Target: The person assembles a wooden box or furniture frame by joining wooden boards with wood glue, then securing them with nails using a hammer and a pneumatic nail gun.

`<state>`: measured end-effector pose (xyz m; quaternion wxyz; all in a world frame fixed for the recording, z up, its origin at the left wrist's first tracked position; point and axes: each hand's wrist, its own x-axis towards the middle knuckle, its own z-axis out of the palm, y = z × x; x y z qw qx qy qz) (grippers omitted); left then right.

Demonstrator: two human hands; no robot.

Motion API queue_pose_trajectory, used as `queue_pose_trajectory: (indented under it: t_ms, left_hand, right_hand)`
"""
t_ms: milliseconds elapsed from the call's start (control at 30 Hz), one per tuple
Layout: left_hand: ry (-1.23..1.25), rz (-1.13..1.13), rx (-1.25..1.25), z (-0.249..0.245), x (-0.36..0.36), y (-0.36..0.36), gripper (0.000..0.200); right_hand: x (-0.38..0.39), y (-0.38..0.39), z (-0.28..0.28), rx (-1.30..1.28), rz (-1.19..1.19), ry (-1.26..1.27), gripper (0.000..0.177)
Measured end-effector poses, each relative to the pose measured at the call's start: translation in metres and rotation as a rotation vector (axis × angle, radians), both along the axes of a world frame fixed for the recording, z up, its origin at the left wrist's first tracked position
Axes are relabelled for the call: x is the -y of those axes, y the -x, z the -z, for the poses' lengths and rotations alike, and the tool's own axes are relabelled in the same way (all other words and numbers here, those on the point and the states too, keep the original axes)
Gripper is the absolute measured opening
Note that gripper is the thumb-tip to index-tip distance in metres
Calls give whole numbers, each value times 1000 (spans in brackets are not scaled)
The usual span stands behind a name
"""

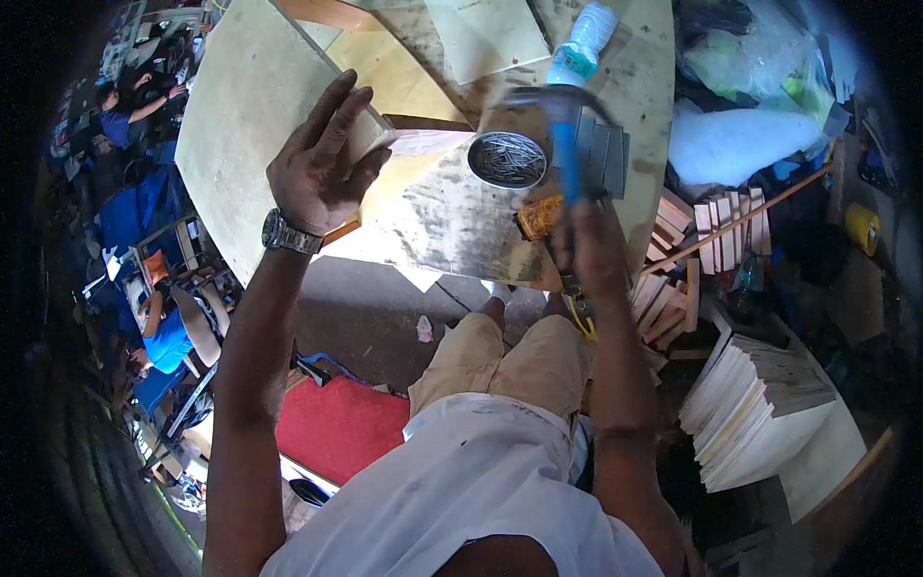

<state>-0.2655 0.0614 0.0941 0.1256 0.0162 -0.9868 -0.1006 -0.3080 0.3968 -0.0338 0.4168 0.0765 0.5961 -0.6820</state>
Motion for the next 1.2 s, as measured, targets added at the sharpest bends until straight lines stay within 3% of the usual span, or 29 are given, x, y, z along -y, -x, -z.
queue_pose_trajectory:
  t_ms: [67, 133, 233, 433, 533, 633, 833, 933, 1033, 1133, 1167, 1200]
  left_hand:
    - [5, -5, -4, 1, 0, 0, 66]
    - [9, -18, 15, -2, -2, 0, 67]
    - [-9, -22, -2, -1, -2, 1, 67]
    - [-21, -42, 0, -1, -3, 0, 68]
    - [-4, -40, 2, -1, -2, 1, 68]
    - [11, -30, 2, 3, -1, -1, 67]
    - [-6, -86, 93, -6, 0, -5, 71]
    - [-16, -90, 110, -6, -3, -6, 69]
    - [-15, -100, 116, -7, 0, -9, 67]
    - [-37, -106, 129, -10, 3, -12, 68]
    - [-49, -104, 128, -9, 4, -12, 69]
    - [-67, -98, 126, -8, 4, -13, 70]
  right_hand:
    - [39, -11, -39, -3, -76, 100, 50]
    - [66, -18, -51, 151, -100, 267, 50]
    - [75, -18, -52, 100, -207, 221, 50]
    - [73, -18, -56, 171, -24, 238, 51]
    - [72, -20, -48, 132, -171, 244, 49]
    - [67, -24, -47, 92, -159, 109, 45]
    - [-12, -115, 20, -852, -323, -452, 31]
    - [17, -135, 46, -988, -600, -674, 36]
    - [56, -138, 73, -961, -791, -733, 39]
    - [47, -120, 46, -1181, -377, -642, 45]
    - [30, -115, 44, -1149, -314, -769, 50]
    - [15, -122, 49, -1007, -405, -956, 52]
